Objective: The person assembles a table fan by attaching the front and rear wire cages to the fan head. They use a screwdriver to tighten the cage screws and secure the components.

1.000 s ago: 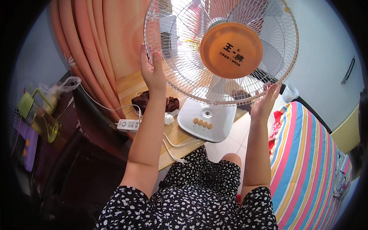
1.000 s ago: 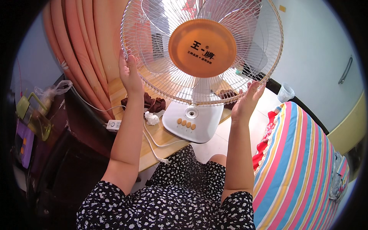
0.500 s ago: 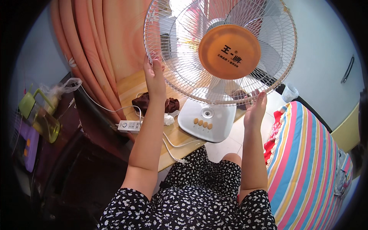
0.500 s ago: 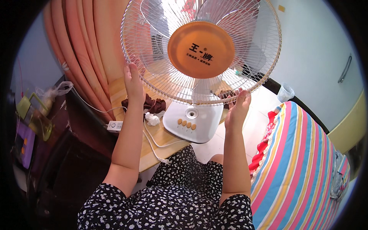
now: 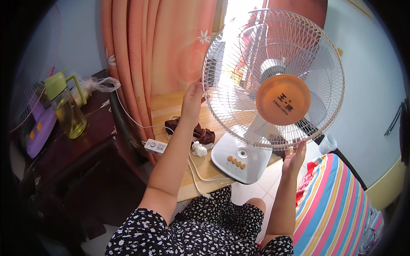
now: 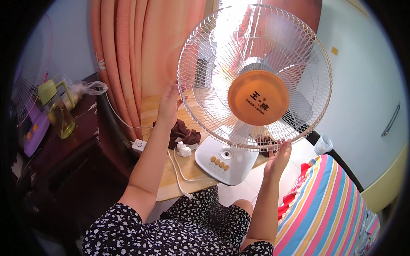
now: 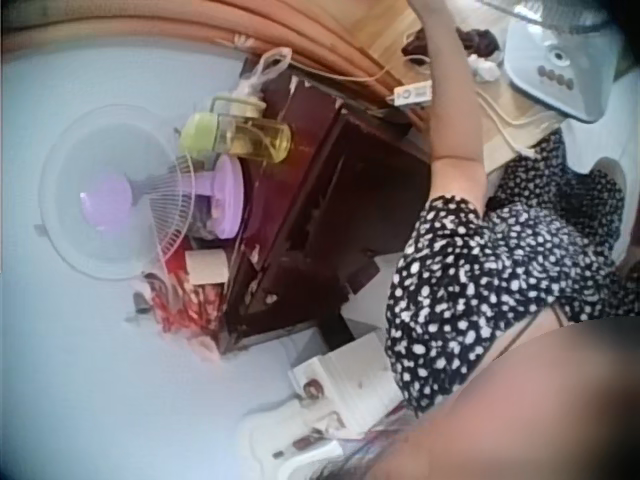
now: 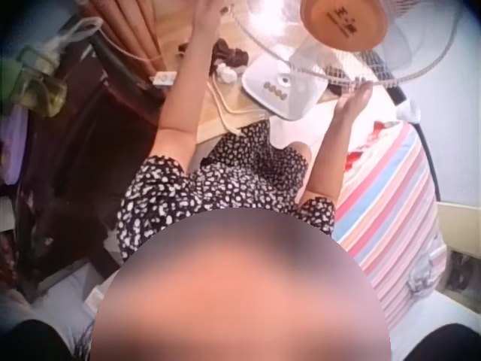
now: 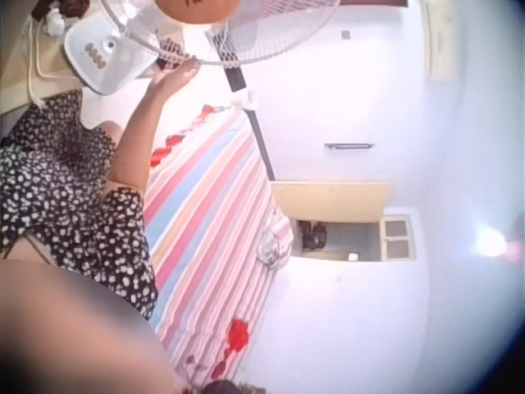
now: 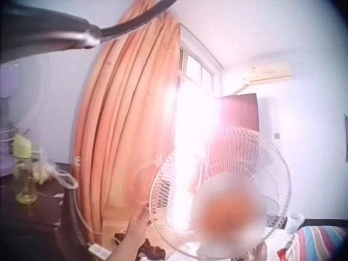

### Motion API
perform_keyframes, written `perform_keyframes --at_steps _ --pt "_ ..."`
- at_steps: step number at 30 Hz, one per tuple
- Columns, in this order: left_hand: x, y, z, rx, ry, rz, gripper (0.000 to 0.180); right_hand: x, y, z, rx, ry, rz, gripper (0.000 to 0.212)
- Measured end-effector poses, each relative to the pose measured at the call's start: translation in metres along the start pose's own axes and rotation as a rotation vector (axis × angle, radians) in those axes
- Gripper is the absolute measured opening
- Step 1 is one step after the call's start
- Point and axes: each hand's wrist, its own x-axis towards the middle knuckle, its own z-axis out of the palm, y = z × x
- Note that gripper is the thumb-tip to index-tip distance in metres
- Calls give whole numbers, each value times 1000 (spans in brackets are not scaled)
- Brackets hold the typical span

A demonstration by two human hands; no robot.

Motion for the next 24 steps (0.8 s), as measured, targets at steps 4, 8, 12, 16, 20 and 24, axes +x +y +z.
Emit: perform_keyframes --at_steps 4,8,12,16,20,24 --pt "8 0 -3 129 21 -25 33 3 -4 3 -47 -10 4 78" --pt "5 -5 -2 160 48 82 31 12 -4 -1 -46 -9 7 77" --pt "6 -11 -9 130 46 110 27 12 1 -1 -22 -25 15 72" --pt "6 -6 -13 77 -27 43 26 17 4 -3 -4 -39 17 71" --pt "4 5 -12 22 -74 20 31 18 1 -7 22 -47 33 72" --pt "7 9 -13 111 -97 13 31 19 -3 -9 23 -116 -24 80"
